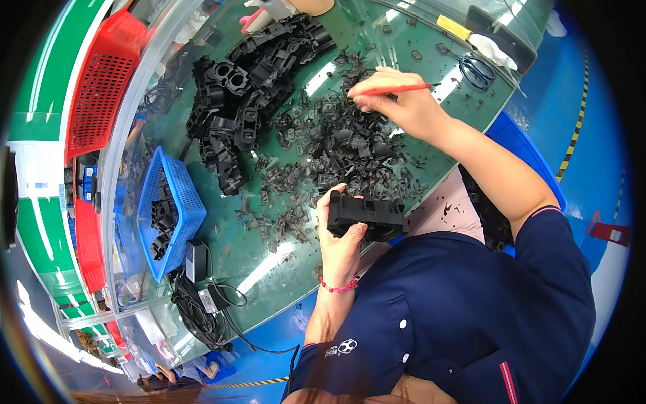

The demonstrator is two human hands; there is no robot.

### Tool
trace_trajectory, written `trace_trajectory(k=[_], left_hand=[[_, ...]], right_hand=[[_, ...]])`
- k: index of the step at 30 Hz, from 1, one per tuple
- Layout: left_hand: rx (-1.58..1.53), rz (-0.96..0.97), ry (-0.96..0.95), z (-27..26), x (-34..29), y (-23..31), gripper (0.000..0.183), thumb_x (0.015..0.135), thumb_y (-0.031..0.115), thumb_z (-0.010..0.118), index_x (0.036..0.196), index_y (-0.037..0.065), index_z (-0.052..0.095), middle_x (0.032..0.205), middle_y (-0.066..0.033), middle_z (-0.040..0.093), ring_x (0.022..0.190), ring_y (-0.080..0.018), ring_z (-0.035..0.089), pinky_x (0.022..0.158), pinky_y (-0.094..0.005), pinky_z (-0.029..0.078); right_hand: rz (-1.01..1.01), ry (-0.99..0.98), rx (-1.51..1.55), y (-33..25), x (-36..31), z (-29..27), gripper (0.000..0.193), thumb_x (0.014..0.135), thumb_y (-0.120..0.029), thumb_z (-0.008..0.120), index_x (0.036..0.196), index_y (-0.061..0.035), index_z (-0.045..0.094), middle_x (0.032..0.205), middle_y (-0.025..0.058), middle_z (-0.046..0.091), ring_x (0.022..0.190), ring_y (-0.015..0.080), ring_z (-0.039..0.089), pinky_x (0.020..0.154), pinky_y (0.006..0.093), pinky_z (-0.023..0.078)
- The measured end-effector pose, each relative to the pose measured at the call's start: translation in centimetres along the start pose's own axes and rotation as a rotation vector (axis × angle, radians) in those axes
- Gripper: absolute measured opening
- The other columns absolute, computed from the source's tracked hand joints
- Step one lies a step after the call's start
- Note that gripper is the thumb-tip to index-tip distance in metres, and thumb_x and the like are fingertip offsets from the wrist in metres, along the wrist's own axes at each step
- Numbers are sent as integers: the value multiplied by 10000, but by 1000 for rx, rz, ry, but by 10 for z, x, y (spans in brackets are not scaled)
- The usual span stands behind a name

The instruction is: Removing excess material and trimming black plastic housings using a scraper and pliers.

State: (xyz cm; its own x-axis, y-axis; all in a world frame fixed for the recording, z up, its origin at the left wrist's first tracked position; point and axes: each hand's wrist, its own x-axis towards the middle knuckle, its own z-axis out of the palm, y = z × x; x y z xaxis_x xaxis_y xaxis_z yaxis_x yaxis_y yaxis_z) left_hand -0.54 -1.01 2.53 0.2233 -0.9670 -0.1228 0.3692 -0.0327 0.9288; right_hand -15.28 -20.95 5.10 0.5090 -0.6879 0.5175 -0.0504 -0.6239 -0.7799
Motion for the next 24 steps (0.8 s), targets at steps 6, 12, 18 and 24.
trace_trajectory(k=[6, 12, 18, 24], left_hand=[[27, 17, -13, 1, 1, -2, 700, 702, 131, 790, 1268, 60, 385, 1059, -76, 569, 955, -151, 566, 845, -289, 463], [1, -5, 8, -1, 1, -3, 745, 686, 177, 811, 1281, 65, 378, 1107, -80, 538, 1005, -163, 543, 886, -302, 444], [-313, -51, 3, -4, 2, -6, 963, 598, 448, 831, 1329, 104, 308, 1154, -62, 521, 1069, -197, 525, 911, -363, 449], [-397, -26, 54, -7, -2, -5, 978, 557, 508, 814, 1301, 111, 318, 1179, -92, 508, 1095, -229, 509, 937, -369, 420]], right_hand=[[-21, -174, 174, -30, -14, 10, 138, 828, -115, 648, 908, -3, 656, 840, 72, 645, 809, 187, 614, 752, 301, 476], [271, -249, 688, -51, -29, 16, 166, 870, -49, 593, 1010, 36, 624, 866, 100, 645, 780, 153, 642, 713, 271, 539], [338, -314, 656, -58, -37, 18, 174, 849, -78, 626, 986, 28, 647, 852, 102, 667, 787, 168, 651, 798, 317, 476], [219, -318, 498, -62, -51, 27, 113, 810, -110, 674, 893, -36, 694, 838, 46, 641, 818, 137, 569, 760, 291, 461]])
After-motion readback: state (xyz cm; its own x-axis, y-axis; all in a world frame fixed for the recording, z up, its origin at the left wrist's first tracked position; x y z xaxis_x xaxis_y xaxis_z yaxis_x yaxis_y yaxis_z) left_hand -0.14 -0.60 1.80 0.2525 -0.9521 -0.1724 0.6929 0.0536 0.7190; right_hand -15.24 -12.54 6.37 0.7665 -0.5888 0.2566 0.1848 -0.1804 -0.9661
